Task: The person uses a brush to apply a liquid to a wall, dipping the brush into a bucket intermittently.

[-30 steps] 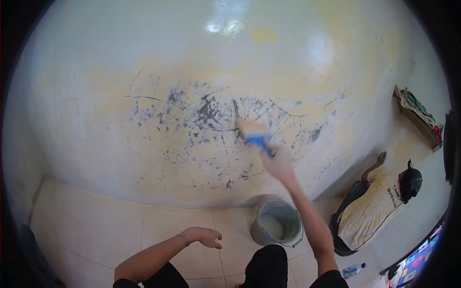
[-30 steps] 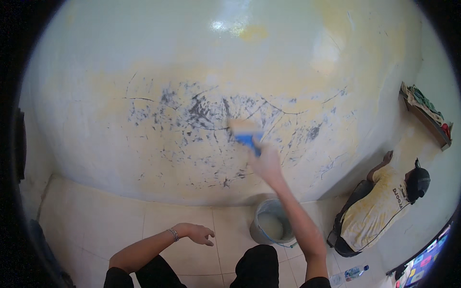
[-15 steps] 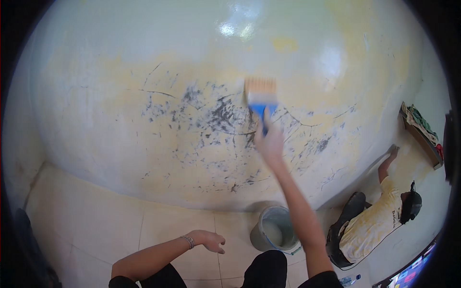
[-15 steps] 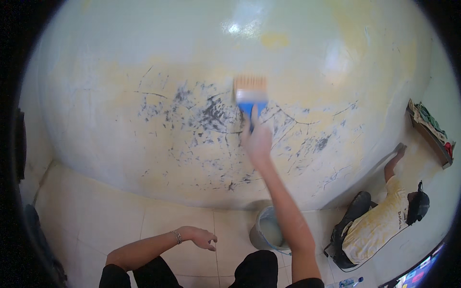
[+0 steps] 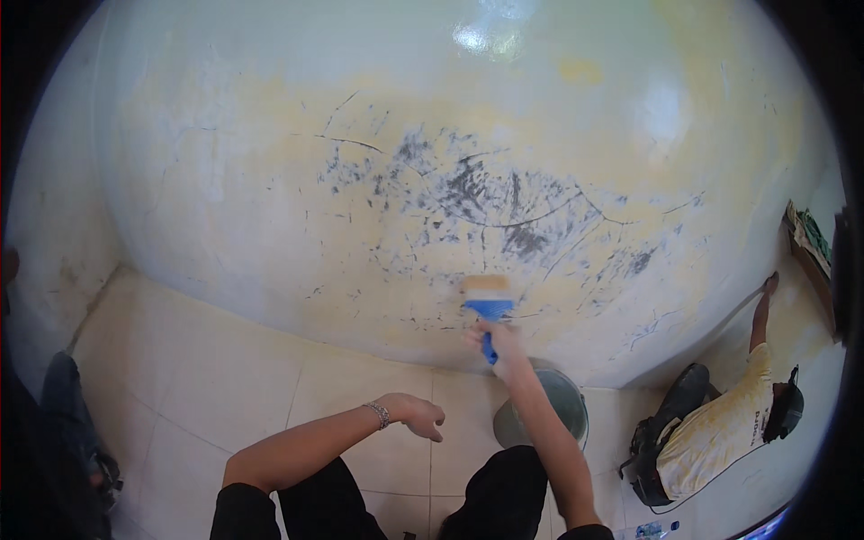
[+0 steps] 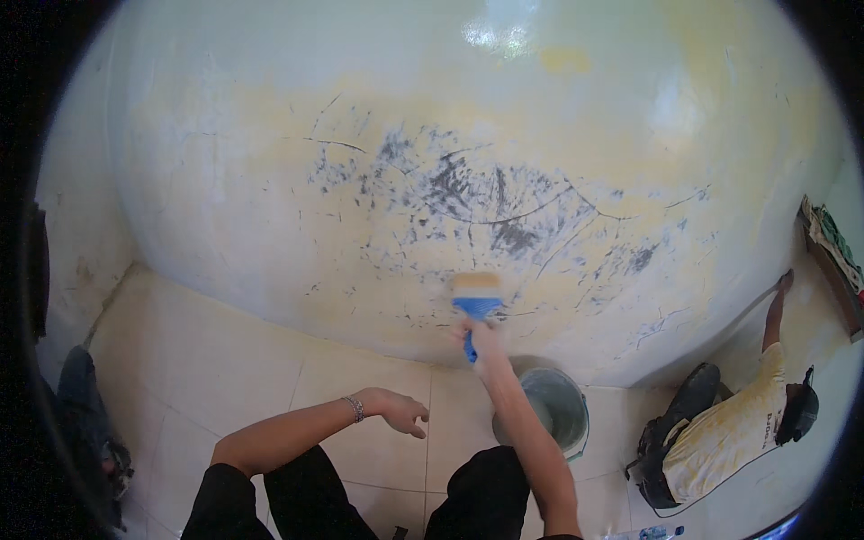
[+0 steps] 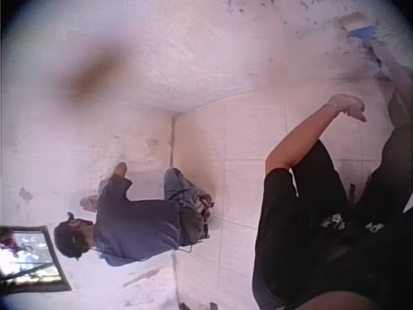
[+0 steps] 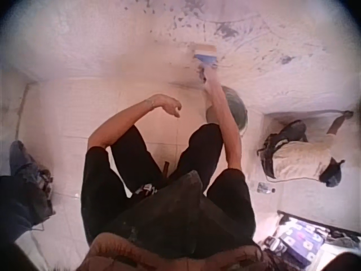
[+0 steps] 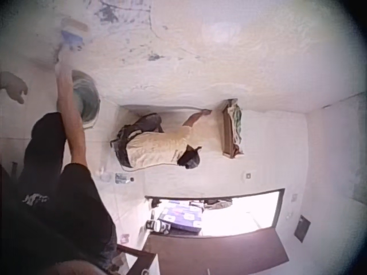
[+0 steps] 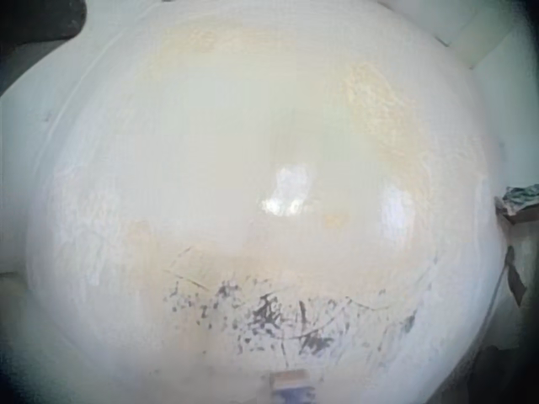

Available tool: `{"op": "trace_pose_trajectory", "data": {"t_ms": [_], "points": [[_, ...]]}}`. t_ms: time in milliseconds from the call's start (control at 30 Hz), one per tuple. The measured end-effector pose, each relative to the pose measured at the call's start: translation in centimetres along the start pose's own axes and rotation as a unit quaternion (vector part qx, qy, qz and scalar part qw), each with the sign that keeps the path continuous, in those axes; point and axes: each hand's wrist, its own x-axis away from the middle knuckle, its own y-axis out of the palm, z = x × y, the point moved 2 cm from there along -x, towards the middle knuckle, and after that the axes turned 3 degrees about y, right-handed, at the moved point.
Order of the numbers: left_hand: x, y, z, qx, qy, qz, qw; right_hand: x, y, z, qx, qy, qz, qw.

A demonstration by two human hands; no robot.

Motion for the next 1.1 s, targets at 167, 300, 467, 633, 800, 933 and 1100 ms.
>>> {"op": "trace_pose_trajectory", "data": {"t_ms": [167,300,467,633,800,933,1100], "points": [[1.2,-0.1,-0.3,0.019,-0.011,-0.019,1.0,2.0,-2.5,-9.6,0.014,-0.134,0.161,0.978],[2.3,-0.6,0.2,0.011,0.003,-0.006,1.0,1.6,-5.0,-15.1,-0.012,-0.242,0.237,0.941],[2.4,-1.0,0.5,0.007,0.018,-0.015,1.0,-1.4,-2.1,-16.3,0.189,-0.32,0.286,0.883],[1.3,-0.4,-0.5,0.031,-0.02,-0.03,0.999,2.3,10.0,-7.8,0.337,-0.438,0.14,0.822],[0.4,-0.4,-1.0,0.021,0.006,-0.025,0.999,3.0,8.9,-7.4,0.209,-0.102,-0.062,0.971],[-0.1,0.2,-2.2,0.033,0.008,-0.032,0.999,1.5,-2.3,-13.3,0.243,-0.048,-0.036,0.968],[-1.7,-0.5,-2.2,0.039,0.009,-0.04,0.998,2.6,-18.4,-20.7,0.282,-0.113,0.114,0.946]]}}
